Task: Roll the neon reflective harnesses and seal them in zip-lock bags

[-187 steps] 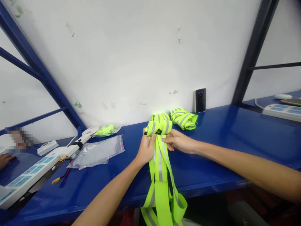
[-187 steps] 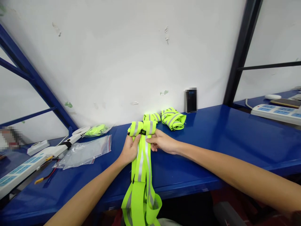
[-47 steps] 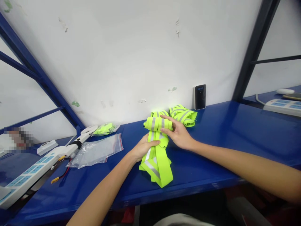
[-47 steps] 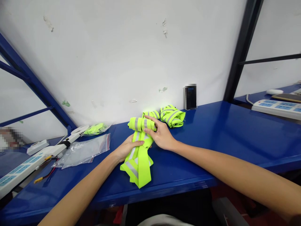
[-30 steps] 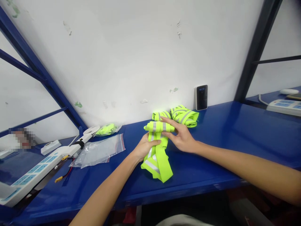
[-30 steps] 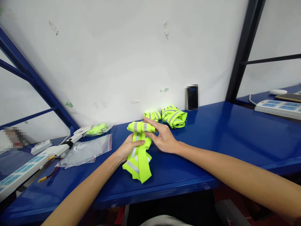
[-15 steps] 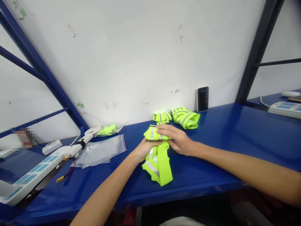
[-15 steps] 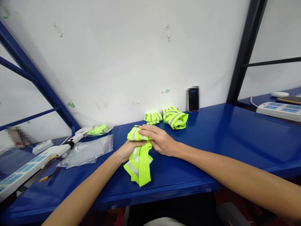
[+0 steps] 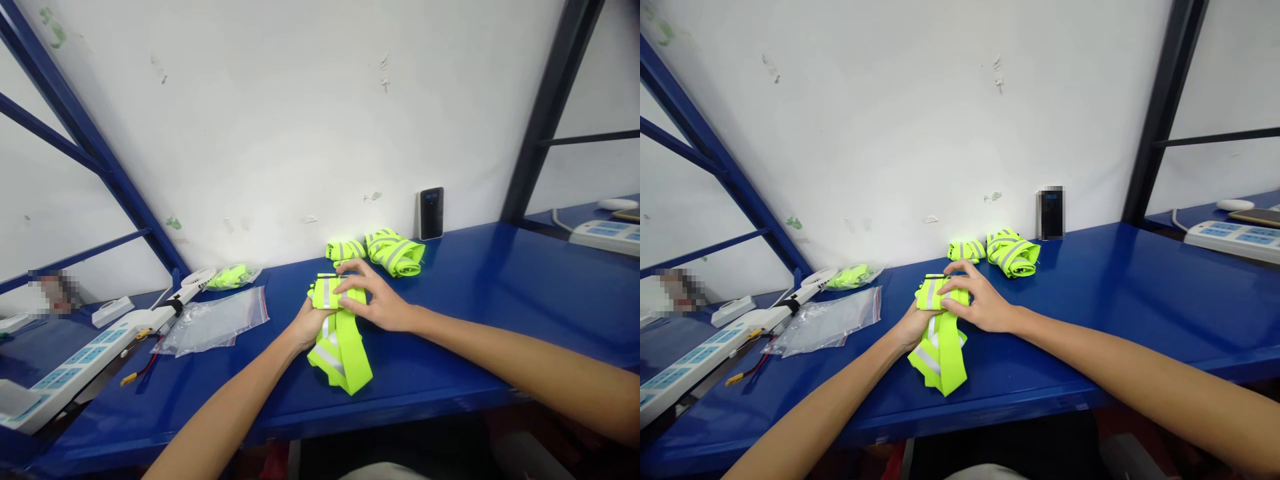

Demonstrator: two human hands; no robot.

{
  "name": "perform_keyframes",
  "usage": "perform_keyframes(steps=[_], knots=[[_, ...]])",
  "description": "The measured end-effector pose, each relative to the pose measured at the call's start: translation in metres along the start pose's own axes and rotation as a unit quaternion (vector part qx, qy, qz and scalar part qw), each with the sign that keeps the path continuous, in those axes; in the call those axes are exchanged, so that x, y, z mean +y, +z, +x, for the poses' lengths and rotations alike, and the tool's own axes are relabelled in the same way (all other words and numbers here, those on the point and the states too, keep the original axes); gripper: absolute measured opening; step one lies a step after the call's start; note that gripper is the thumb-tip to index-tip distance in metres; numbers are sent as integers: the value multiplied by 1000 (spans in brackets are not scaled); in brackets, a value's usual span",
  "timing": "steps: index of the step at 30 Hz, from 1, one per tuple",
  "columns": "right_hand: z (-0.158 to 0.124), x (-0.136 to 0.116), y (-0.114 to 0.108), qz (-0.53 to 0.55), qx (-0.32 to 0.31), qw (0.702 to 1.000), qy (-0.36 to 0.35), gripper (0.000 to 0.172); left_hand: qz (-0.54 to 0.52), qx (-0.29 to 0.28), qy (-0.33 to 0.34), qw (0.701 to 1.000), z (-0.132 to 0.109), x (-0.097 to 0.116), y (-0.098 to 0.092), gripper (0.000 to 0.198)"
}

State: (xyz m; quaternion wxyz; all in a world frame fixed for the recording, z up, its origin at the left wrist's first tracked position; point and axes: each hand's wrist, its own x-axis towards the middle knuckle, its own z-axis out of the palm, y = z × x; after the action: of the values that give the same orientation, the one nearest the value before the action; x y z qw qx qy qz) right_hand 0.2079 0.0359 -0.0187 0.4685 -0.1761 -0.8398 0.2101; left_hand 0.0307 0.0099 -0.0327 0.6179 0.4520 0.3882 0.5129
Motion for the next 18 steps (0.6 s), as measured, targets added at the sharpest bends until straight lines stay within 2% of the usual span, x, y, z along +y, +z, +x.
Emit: perform_keyframes(steps=[3, 5, 7, 9, 12, 15, 18], knots=[[4, 2, -2, 108, -27, 983, 143, 67, -3, 15, 10, 1000, 3, -4, -3, 64], [5, 3, -3, 190, -59, 956, 215, 82, 13, 12, 12, 1000, 5, -6, -4, 61], [7, 2, -4, 221, -51, 945, 234, 80, 28, 8, 6, 1000, 6, -6, -4, 56], [7, 0, -3, 219, -15, 950, 222, 75, 22, 14, -10, 1000, 6, -4, -4, 51], [8, -1, -1, 249, 51, 939, 233, 73, -43, 14, -35, 998, 6, 3, -3, 52], [7, 2, -1, 294, 122, 912, 257, 74, -127, -42, -23, 991, 5, 12, -4, 54], [6, 7, -6, 280, 170, 908, 260, 73, -143, -98, -6, 985, 3, 17, -4, 51]])
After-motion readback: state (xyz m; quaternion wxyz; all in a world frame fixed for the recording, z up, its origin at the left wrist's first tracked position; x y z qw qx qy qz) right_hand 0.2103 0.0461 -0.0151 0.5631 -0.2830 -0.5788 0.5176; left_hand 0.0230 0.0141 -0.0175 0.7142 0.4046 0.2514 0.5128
